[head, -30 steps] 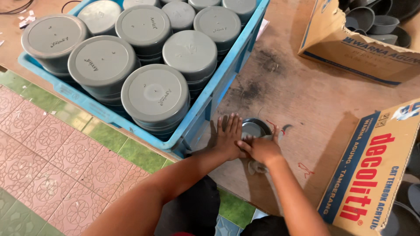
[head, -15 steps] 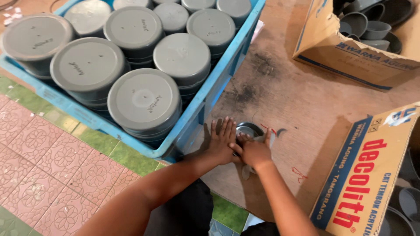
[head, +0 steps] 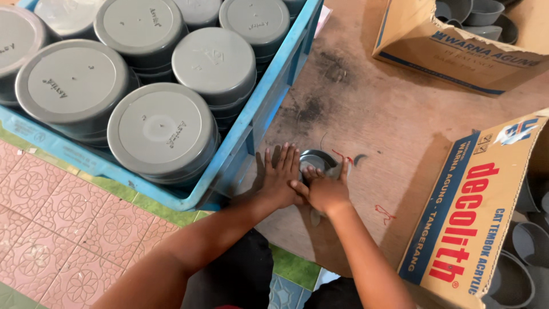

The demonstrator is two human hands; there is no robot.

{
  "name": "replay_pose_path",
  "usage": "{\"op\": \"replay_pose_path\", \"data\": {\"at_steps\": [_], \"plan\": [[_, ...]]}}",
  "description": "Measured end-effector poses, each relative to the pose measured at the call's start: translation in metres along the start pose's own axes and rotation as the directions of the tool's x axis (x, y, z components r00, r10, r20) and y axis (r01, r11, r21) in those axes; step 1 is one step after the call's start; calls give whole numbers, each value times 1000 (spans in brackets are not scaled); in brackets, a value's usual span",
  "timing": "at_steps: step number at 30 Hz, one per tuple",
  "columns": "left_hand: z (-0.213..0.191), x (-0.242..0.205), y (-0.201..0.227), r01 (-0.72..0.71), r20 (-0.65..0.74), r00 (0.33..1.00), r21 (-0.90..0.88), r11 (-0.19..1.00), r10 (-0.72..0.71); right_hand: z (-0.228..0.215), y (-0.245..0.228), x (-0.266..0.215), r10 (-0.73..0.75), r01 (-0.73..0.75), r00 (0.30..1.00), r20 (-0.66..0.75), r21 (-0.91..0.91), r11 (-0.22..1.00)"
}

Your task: The person wipes plastic caps with a cloth and organizes them into a crate and boxes.

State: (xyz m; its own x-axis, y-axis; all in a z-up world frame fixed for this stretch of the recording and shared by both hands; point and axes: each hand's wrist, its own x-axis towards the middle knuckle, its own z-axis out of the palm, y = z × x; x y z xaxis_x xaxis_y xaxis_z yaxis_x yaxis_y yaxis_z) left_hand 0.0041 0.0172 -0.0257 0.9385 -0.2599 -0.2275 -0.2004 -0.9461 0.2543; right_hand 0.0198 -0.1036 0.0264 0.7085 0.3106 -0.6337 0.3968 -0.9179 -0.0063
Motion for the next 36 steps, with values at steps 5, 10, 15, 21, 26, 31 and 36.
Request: {"op": "replay_pose_path", "data": {"at_steps": [5, 10, 15, 21, 26, 31, 36], "plan": [[14, 6, -4, -7, -35, 999, 38, 999, 9, 0, 15, -22, -30, 28, 999, 16, 132, 991], [8, -5, 1, -50, -134, 990, 25, 998, 53, 61, 57, 2, -214, 242, 946, -243, 89, 966], [8, -6, 1, -36, -141, 989, 64, 997, 44, 37, 49, -20, -195, 213, 967, -163, 98, 972], [48, 14, -9, -12, -311, 949, 108, 994, 45, -3, -5, -38, -128, 125, 992, 16, 138, 982], [55, 25, -11, 31, -185, 983, 109, 994, -11, 0, -11, -39, -155, 152, 988, -11, 250, 956], [18, 5, -1, 14, -90, 996, 83, 996, -7, 28, 7, 9, -203, 222, 973, -109, 209, 952], [7, -5, 0, -19, -54, 998, 63, 998, 23, 23, 12, 14, -41, 40, 995, -88, -12, 999]]}}
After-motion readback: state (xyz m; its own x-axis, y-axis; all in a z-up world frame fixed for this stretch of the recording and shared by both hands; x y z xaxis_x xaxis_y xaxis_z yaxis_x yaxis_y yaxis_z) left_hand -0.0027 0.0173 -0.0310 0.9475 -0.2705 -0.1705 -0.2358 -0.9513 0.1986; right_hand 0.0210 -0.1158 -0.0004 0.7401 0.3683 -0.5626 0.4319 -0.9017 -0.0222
